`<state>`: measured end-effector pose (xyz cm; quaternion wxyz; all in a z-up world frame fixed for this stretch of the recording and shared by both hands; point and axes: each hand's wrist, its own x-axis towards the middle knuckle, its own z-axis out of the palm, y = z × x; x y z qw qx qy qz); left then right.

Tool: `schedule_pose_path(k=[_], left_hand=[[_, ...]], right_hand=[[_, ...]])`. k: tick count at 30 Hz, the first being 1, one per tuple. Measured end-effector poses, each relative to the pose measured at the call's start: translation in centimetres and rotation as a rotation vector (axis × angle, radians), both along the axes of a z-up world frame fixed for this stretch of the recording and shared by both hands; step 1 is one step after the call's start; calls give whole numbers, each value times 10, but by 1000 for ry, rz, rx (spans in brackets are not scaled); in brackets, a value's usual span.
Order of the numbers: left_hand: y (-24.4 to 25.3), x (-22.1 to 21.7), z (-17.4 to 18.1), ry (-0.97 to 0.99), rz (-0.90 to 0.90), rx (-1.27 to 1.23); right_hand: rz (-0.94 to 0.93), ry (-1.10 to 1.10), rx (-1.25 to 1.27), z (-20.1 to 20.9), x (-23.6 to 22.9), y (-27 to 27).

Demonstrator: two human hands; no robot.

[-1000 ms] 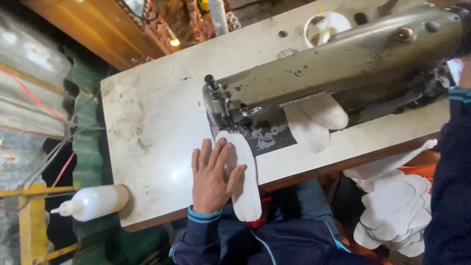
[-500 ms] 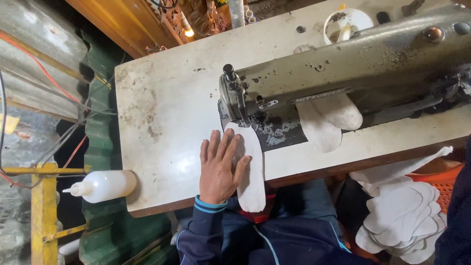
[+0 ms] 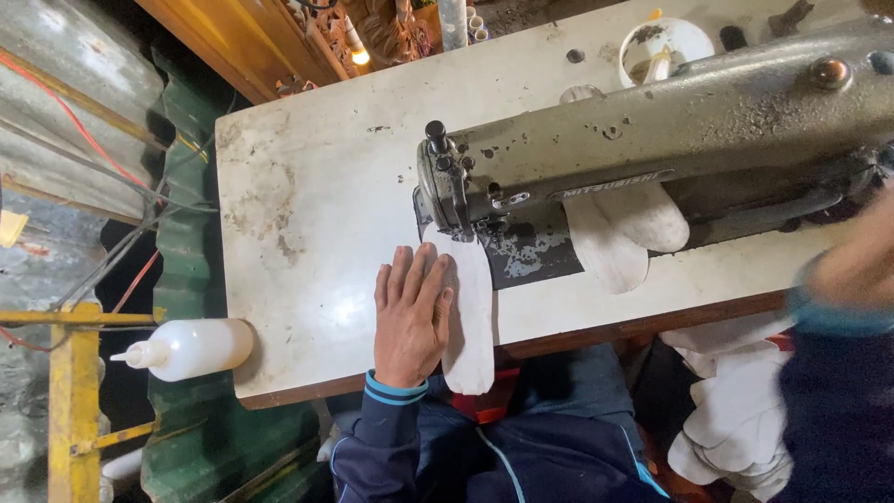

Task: Stitching the perimeter of shoe insoles using an industrial sewing machine

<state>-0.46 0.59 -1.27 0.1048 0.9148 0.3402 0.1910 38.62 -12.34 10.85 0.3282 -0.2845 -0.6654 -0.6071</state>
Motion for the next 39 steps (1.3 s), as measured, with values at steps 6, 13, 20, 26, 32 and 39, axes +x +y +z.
schedule_pose_path(k=[6, 13, 20, 26, 32, 39], left_hand=[[1, 1, -6, -43, 10, 24], [0, 2, -2, -148, 71, -22], [2, -1, 5, -191, 41, -81], [2, -3, 6, -188, 25, -105], [1, -2, 6, -176, 12, -102], [2, -3, 5, -154, 2, -91]], right_hand=[[-51, 569, -891, -97, -152, -15], [-95, 626, -950, -116, -204, 11], [-131, 662, -970, -116, -211, 21], [-177, 684, -995, -121, -214, 26], [-193, 718, -1026, -119, -215, 30], [-216, 761, -1013, -118, -216, 36]])
